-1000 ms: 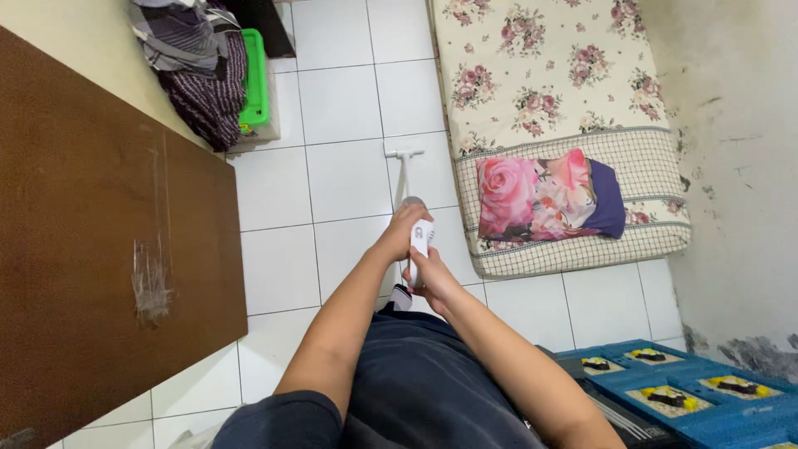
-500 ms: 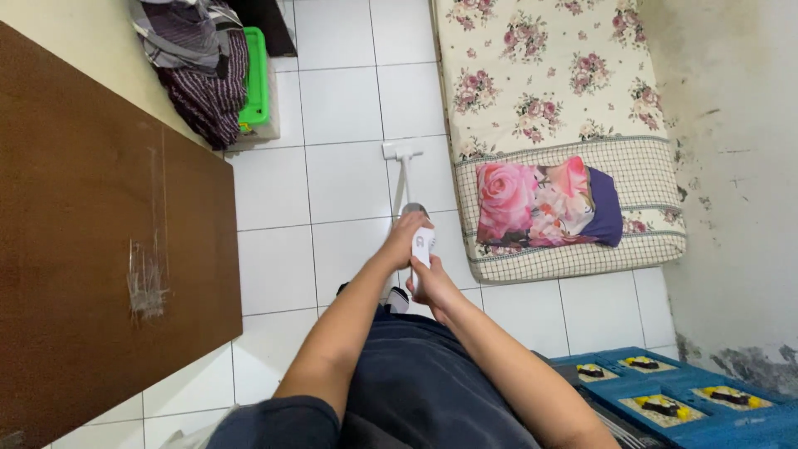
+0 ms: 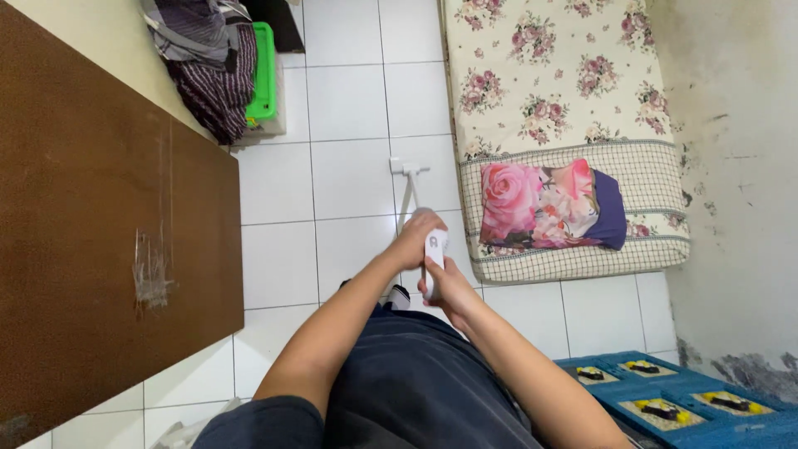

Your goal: The person uses a handheld stick vacuum to clean a tiled floor in a cluttered room. They move the vacuum back and forth across the floor, navigating around furniture and items on the floor.

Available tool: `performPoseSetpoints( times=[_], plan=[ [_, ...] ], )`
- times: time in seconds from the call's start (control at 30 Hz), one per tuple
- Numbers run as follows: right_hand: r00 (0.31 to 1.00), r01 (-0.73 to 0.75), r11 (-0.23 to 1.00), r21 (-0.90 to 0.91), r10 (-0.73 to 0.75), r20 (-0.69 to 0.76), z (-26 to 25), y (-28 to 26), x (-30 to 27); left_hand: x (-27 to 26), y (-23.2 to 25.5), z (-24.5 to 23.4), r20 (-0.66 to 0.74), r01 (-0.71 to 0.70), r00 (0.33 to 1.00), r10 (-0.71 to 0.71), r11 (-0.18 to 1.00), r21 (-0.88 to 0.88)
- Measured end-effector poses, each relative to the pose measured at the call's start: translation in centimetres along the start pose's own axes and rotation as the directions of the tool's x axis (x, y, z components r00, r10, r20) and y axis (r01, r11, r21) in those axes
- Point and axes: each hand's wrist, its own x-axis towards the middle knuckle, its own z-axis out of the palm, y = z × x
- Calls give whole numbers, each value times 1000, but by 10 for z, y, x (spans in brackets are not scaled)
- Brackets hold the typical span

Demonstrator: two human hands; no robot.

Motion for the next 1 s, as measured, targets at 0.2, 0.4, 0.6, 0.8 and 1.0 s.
performPoseSetpoints(
  times=[0.2, 0.4, 0.6, 0.8, 1.0],
  plan=[
    [1000, 20, 998, 52, -19, -24, 2, -2, 19, 6, 8, -19, 17, 56, 998, -55, 997, -52],
    [999, -20, 997, 71, 24, -45, 4, -21, -44, -10, 56, -27, -12, -126, 992, 126, 992, -27],
    [997, 23, 998, 67, -18, -73, -12, 5, 6, 12, 19, -2, -81, -130, 989, 128, 991, -27],
    [994, 57, 996, 74, -49, -100, -7, 0, 35, 29, -2, -9, -39, -50, 998, 49, 999, -16],
    [994, -15, 991, 135, 29, -103, -10, -20, -38, 7, 47, -4, -36, -164, 986, 164, 986, -5]
  ],
)
